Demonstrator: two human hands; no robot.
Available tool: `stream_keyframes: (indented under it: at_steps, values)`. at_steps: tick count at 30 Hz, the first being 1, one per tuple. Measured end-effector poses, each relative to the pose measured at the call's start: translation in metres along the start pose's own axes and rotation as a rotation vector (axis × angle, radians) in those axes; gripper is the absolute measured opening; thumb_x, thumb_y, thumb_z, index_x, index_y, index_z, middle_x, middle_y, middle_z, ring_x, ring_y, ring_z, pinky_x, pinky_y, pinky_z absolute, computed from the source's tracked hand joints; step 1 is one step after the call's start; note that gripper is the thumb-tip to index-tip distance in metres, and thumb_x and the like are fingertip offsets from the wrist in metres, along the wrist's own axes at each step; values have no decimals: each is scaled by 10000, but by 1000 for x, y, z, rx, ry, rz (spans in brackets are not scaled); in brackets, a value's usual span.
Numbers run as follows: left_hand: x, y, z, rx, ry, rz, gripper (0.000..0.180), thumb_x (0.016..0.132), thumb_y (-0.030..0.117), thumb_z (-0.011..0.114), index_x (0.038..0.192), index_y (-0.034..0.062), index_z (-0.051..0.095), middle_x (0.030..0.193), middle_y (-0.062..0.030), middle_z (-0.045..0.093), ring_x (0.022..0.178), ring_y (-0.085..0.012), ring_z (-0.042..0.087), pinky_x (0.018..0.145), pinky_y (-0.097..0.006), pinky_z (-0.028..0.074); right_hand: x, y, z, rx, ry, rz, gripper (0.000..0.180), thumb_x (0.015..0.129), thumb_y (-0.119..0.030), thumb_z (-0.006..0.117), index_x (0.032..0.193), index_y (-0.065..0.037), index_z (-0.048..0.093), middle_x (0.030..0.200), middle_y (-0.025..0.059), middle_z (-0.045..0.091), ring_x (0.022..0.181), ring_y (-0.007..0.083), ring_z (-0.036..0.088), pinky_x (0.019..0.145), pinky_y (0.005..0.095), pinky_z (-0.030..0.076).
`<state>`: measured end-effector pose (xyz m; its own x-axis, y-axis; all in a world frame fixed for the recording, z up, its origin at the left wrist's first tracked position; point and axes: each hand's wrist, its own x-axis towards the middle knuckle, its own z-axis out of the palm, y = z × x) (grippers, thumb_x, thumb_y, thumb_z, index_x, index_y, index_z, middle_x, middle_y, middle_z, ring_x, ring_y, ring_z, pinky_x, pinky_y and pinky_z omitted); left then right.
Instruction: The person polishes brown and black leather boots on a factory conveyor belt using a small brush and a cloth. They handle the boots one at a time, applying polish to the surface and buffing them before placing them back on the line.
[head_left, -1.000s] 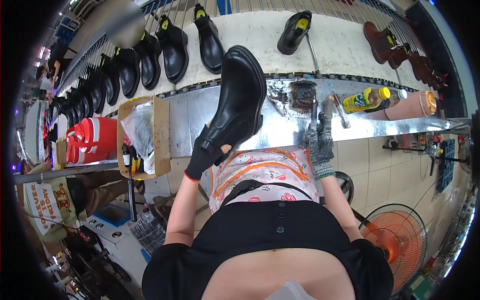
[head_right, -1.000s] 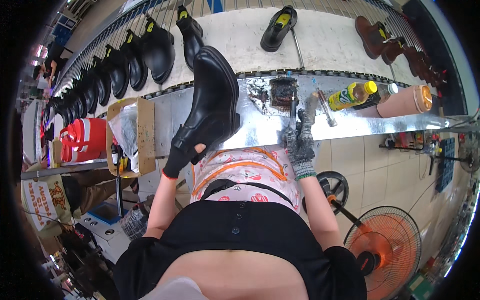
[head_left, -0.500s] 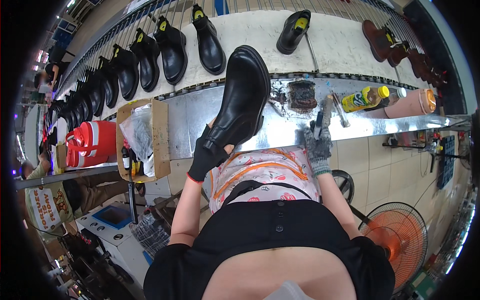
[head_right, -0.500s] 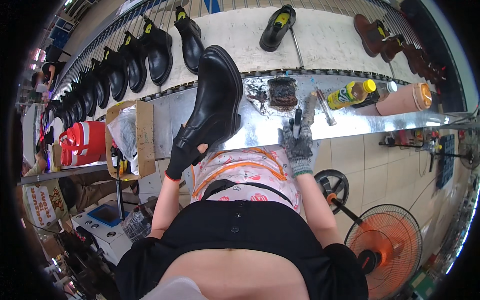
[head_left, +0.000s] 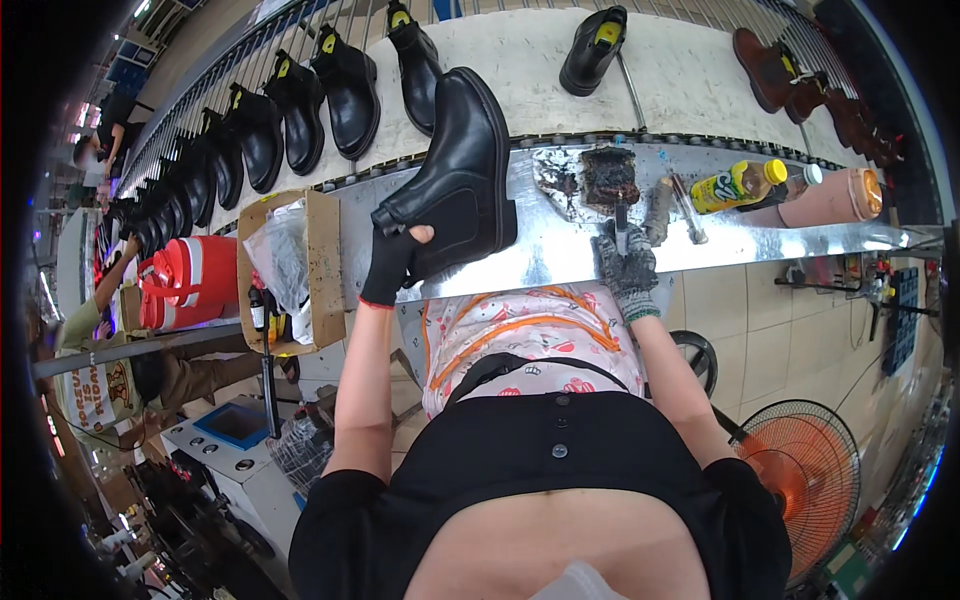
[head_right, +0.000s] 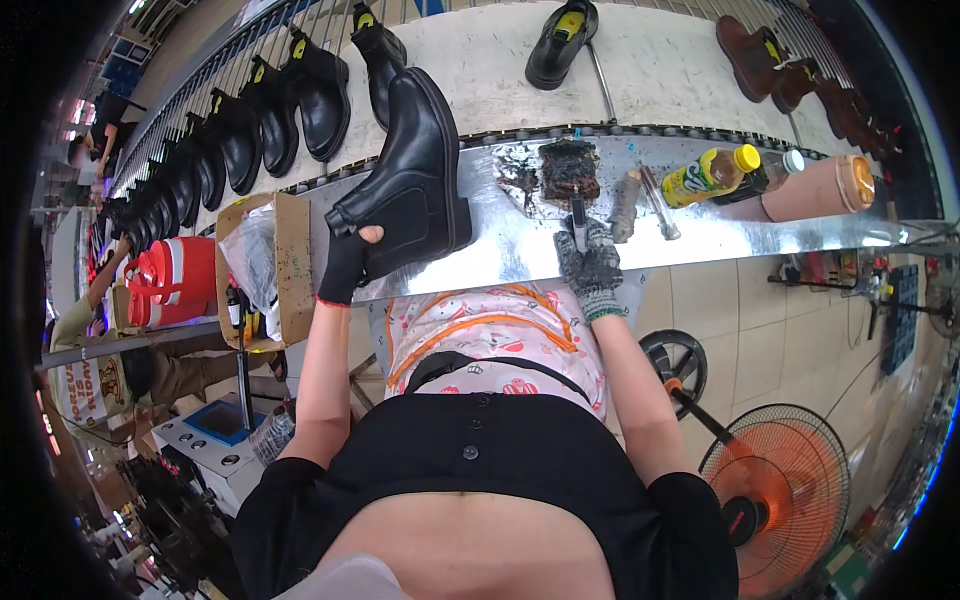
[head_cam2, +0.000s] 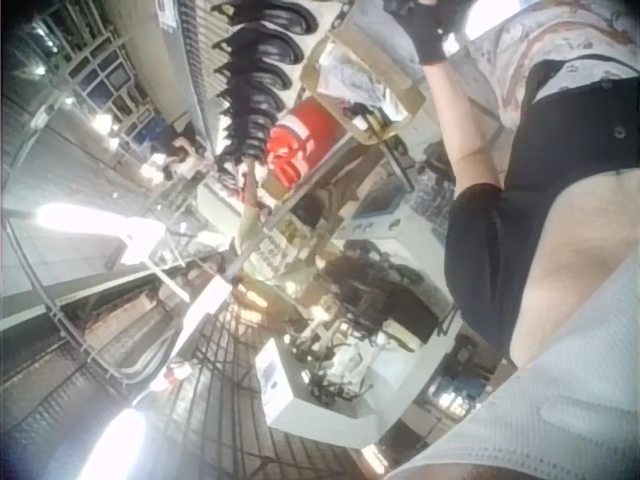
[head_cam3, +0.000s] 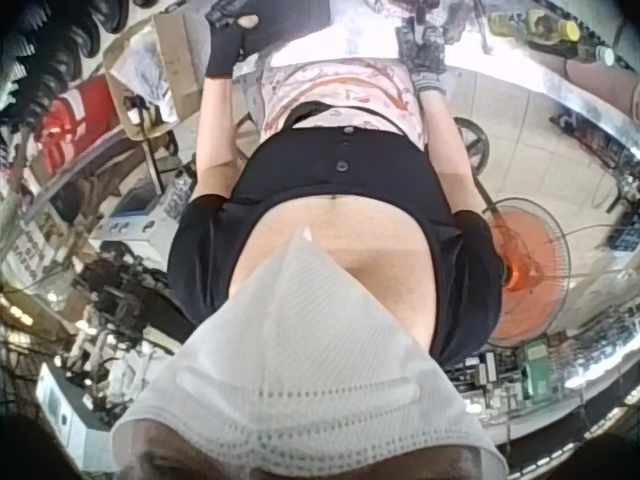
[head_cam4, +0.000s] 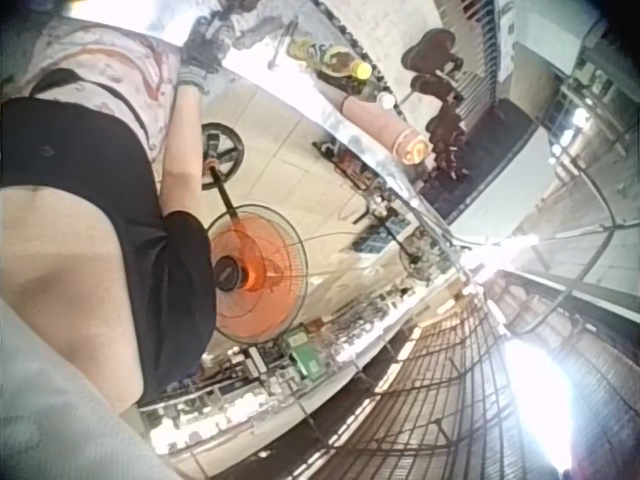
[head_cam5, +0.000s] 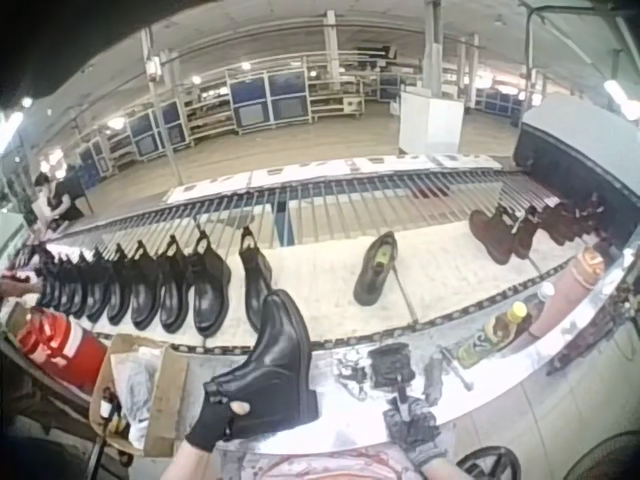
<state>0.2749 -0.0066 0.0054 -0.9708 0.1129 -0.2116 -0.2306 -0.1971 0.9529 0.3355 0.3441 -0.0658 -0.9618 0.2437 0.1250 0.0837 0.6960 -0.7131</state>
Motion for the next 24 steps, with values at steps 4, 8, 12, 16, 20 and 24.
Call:
stream_keyframes:
  at_steps: [4,8,12,16,20,24]
  values:
    - [45,21,16,-194,-7,-106,466,696,30,632,1155,-15,563,1063,-118,629,937,-212,627,851,-326,518,4,-5,-4,-129,-65,-20,326,828,-341,590,1030,-87,622,953,159,608,892,333,584,789,417,463]
    - [140,30,15,-55,-49,33,444,730,84,667,1148,-14,554,1018,-99,635,901,-195,631,809,-311,539,2,-1,-2,-115,-67,-42,336,850,-358,549,1057,-101,612,959,155,598,908,323,574,785,436,456]
    - [210,64,59,271,42,137,385,750,161,684,1101,37,586,906,-84,646,744,-169,631,632,-284,507,3,9,4,-170,-24,-117,331,839,-352,562,1043,-96,613,935,158,599,890,323,577,768,446,455]
    - [266,52,65,629,117,196,530,754,367,660,1187,81,553,837,-150,657,748,-226,647,645,-335,499,4,-6,-4,-165,-89,-47,325,837,-322,573,1057,-86,605,941,158,598,902,322,573,784,439,456]
    - [249,41,108,919,176,438,654,786,466,599,1299,85,457,984,-205,653,895,-355,632,778,-410,491,2,-3,-5,-121,-45,-57,317,816,-299,622,1057,-93,613,973,148,605,903,317,588,795,418,467]
    - [197,-40,87,1063,499,790,707,836,482,539,1405,122,321,1243,-300,486,1128,-424,497,945,-442,402,2,-9,-6,-118,-88,-57,305,834,-287,589,1070,-94,608,955,144,604,916,316,578,805,430,460]
